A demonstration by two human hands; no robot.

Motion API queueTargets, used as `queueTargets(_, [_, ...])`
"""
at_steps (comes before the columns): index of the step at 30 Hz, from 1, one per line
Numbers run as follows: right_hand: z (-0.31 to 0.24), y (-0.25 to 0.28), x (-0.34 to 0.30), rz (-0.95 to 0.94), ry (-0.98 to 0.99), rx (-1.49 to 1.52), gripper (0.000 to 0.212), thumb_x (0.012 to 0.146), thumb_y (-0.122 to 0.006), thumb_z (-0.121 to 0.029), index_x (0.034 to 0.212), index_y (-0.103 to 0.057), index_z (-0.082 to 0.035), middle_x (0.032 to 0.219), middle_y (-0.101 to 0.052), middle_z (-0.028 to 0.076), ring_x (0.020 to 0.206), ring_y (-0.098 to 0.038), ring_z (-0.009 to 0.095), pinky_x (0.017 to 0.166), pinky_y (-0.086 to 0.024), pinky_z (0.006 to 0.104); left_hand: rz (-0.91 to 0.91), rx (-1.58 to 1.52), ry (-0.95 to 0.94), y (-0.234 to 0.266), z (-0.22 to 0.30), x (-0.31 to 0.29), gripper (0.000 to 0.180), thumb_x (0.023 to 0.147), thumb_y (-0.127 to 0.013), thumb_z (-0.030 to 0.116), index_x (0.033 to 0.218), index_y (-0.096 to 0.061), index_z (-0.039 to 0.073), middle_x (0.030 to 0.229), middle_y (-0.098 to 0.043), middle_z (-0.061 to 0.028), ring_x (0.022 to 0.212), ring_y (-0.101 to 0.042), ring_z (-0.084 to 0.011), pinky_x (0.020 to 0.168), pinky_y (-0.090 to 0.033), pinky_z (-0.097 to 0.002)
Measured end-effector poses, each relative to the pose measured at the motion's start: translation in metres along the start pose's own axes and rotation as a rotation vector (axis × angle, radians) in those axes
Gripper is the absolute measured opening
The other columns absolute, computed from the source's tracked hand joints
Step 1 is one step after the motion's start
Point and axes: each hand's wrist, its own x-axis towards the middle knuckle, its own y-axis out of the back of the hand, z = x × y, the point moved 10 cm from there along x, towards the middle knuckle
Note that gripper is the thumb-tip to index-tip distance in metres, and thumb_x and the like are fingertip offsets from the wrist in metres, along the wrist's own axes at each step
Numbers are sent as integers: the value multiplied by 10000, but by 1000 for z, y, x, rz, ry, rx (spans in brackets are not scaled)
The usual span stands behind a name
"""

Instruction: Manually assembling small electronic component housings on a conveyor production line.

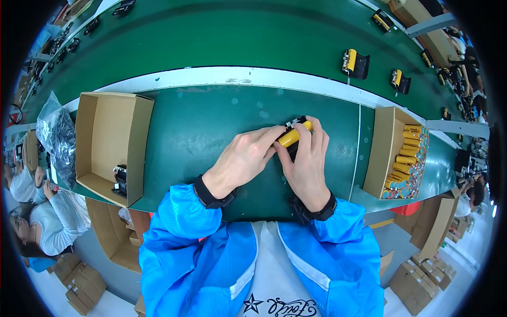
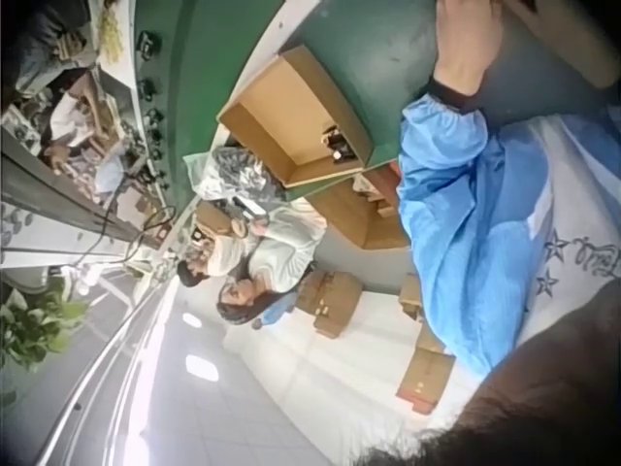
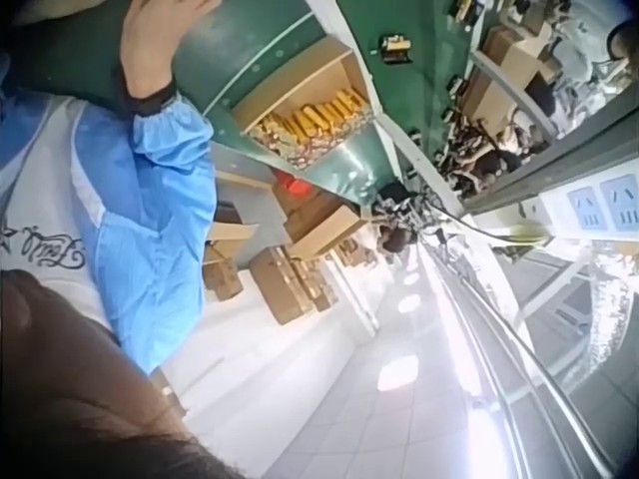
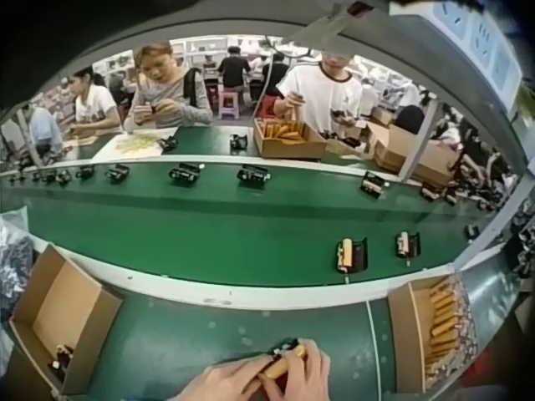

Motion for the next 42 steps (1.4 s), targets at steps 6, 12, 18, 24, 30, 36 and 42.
queueTargets(6, [6, -3, -5, 64, 31, 63, 614, 803, -756, -82, 1301, -437, 84, 1373, -358, 275, 1164, -412, 449, 956, -420, 495, -209, -175, 27, -3, -5, 14, 425, 780, -746, 45, 1196, -658, 35, 1042, -678, -151, 789, -666, -325, 655, -552, -360])
queueTargets(12, [2, -1, -5, 87, -20, -63, 699, 746, -780, -37, 1328, -407, 65, 1337, -425, 257, 1141, -454, 425, 978, -408, 477, -160, -70, 160, -14, -17, 41, 408, 746, -771, 140, 1131, -685, 32, 991, -666, -161, 796, -646, -342, 692, -531, -392])
queueTargets(18, [17, 7, -3, -18, -46, 139, 708, 747, -748, -43, 1343, -394, 103, 1355, -375, 326, 1123, -418, 457, 965, -409, 509, -324, 123, 235, -37, -13, 44, 388, 693, -767, 147, 1047, -693, 6, 935, -653, -169, 823, -637, -370, 732, -526, -424])
queueTargets(24, [24, 14, -6, 3, -32, 124, 724, 738, -753, -51, 1347, -393, 103, 1399, -356, 367, 1148, -435, 474, 983, -411, 512, -259, 46, 278, -42, -19, 58, 327, 685, -785, 145, 947, -652, 2, 815, -647, -149, 746, -641, -308, 656, -508, -403])
queueTargets(30, [51, 38, -10, 3, 36, -76, 746, 744, -771, -90, 1361, -396, 97, 1444, -326, 378, 1217, -440, 463, 1032, -419, 475, -455, 82, 335, -83, -21, 87, 360, 670, -827, 188, 882, -596, 11, 685, -615, -131, 614, -587, -239, 542, -444, -378])
queueTargets(36, [126, 180, -15, 11, -117, 167, 307, 771, -715, -53, 1068, -663, 3, 1078, -672, 171, 1028, -596, 362, 956, -466, 431, -431, 262, -13, -107, 29, 87, 406, 831, -725, 195, 1114, -532, -23, 971, -617, -198, 896, -618, -328, 745, -488, -417])
queueTargets(42, [208, 262, -59, -102, -345, -431, 215, 765, -720, -105, 967, -706, -32, 936, -675, 134, 976, -578, 349, 892, -456, 434, -374, 512, 46, -107, 58, 90, 440, 901, -647, 219, 1182, -480, -76, 1054, -580, -244, 975, -585, -392, 852, -494, -440])
